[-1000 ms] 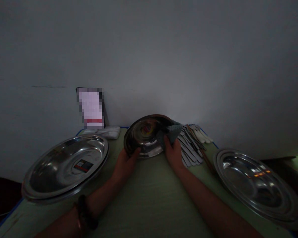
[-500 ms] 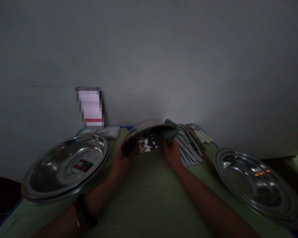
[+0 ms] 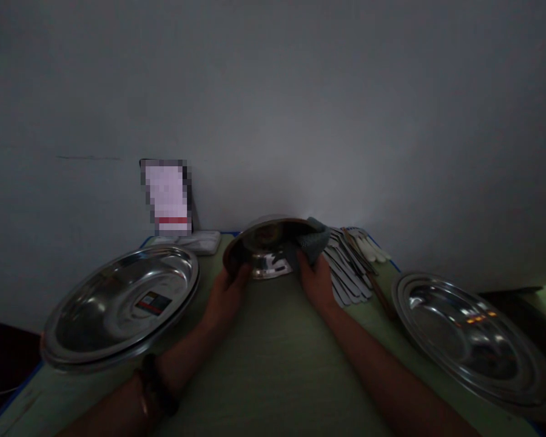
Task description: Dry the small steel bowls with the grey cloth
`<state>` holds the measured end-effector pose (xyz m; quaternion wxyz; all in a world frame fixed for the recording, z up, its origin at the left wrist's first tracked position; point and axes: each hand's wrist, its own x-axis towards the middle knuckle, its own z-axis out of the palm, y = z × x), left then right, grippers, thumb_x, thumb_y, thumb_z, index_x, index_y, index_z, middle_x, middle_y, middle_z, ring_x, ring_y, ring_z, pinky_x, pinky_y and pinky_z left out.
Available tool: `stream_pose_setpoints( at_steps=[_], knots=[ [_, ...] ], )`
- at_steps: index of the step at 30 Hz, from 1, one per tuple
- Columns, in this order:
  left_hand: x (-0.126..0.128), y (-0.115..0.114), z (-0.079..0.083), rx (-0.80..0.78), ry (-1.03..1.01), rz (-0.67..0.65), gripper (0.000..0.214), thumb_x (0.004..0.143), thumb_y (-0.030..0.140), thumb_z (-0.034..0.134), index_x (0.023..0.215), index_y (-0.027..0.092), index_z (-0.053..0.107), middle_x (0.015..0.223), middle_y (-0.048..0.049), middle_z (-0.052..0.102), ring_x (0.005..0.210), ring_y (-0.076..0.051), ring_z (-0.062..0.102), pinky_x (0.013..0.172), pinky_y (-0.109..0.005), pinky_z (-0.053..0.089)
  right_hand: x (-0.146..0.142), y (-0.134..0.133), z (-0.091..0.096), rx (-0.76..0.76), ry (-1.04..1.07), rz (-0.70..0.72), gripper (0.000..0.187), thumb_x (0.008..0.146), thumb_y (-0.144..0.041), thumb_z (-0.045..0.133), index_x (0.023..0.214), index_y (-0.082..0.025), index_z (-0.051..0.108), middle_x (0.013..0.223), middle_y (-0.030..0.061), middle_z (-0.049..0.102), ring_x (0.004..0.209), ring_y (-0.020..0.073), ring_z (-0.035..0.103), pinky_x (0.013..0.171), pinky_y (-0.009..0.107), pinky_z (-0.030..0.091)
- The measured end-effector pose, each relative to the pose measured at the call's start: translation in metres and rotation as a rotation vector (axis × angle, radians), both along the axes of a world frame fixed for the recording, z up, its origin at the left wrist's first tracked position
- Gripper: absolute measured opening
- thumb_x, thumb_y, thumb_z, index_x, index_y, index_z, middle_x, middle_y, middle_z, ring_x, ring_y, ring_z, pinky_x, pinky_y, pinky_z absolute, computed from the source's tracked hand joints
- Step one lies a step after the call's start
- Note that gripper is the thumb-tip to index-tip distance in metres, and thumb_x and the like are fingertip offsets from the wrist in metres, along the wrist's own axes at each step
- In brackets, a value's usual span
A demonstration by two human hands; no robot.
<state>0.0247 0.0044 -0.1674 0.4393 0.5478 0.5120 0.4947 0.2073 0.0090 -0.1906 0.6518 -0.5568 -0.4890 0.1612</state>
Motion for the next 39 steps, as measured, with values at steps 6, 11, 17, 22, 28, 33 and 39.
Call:
stream_pose_setpoints(
  at_steps=[6, 11, 17, 22, 28, 33, 39],
  knots=[
    [-0.003, 0.006, -0.005, 0.019, 0.043, -0.025, 0.044, 0.074, 0.04, 0.067, 0.11, 0.015, 0.067, 0.117, -0.012, 0.072, 0.115, -0.032, 0.062, 0.102, -0.048, 0.044, -0.002, -0.001, 0.0, -0.051, -0.033, 0.0, 0.036, 0.084, -0.051, 0.054, 0.085, -0.017, 0.065, 0.083, 0.0095, 0.069, 0.081, 0.0263, 0.062, 0.075, 0.039, 0.049],
    [-0.002, 0.006, -0.006, 0.056, -0.055, 0.01, 0.047, 0.075, 0.04, 0.066, 0.115, 0.016, 0.064, 0.125, -0.0124, 0.068, 0.122, -0.032, 0.057, 0.106, -0.047, 0.041, -0.005, -0.002, 0.001, 0.035, -0.02, -0.067, 0.04, 0.078, -0.044, 0.064, 0.108, -0.018, 0.059, 0.111, 0.0125, 0.063, 0.106, 0.0266, 0.057, 0.095, 0.044, 0.043],
    [0.0, 0.0, 0.001, 0.115, -0.045, 0.043, 0.047, 0.078, 0.038, 0.064, 0.119, 0.016, 0.059, 0.13, -0.0117, 0.064, 0.123, -0.031, 0.056, 0.106, -0.046, 0.04, -0.004, -0.004, 0.007, 0.056, 0.135, -0.045, 0.044, 0.075, -0.043, 0.069, 0.109, -0.016, 0.059, 0.105, 0.0117, 0.07, 0.102, 0.0248, 0.062, 0.093, 0.042, 0.048],
    [-0.002, 0.002, 0.001, 0.143, -0.02, 0.106, 0.05, 0.077, 0.036, 0.066, 0.122, 0.015, 0.058, 0.125, -0.0113, 0.067, 0.121, -0.03, 0.057, 0.106, -0.045, 0.041, -0.003, -0.001, 0.006, 0.018, 0.14, 0.009, 0.036, 0.08, -0.046, 0.061, 0.094, -0.014, 0.067, 0.098, 0.0116, 0.074, 0.098, 0.0257, 0.066, 0.089, 0.04, 0.05],
    [0.0, 0.0, -0.005, 0.15, -0.127, -0.041, 0.054, 0.072, 0.036, 0.071, 0.122, 0.019, 0.058, 0.127, -0.01, 0.066, 0.119, -0.031, 0.059, 0.102, -0.046, 0.045, -0.002, -0.004, 0.004, -0.049, 0.087, 0.001, 0.039, 0.076, -0.047, 0.063, 0.093, -0.012, 0.068, 0.095, 0.0135, 0.074, 0.091, 0.0278, 0.067, 0.082, 0.039, 0.051],
    [0.001, 0.0, -0.004, 0.173, -0.165, -0.061, 0.049, 0.069, 0.032, 0.073, 0.116, 0.021, 0.062, 0.131, -0.0075, 0.064, 0.123, -0.031, 0.056, 0.106, -0.047, 0.042, -0.002, -0.006, 0.009, -0.085, 0.055, 0.028, 0.041, 0.082, -0.051, 0.055, 0.082, -0.013, 0.07, 0.085, 0.0102, 0.074, 0.086, 0.0275, 0.067, 0.076, 0.036, 0.051],
    [0.0, 0.0, -0.003, 0.09, -0.215, 0.003, 0.048, 0.067, 0.035, 0.075, 0.111, 0.019, 0.063, 0.126, -0.0089, 0.066, 0.122, -0.033, 0.055, 0.107, -0.049, 0.04, -0.006, -0.003, -0.003, -0.064, 0.058, -0.013, 0.048, 0.089, -0.054, 0.041, 0.098, -0.016, 0.068, 0.101, 0.0153, 0.07, 0.109, 0.0311, 0.06, 0.097, 0.045, 0.044]
  ],
)
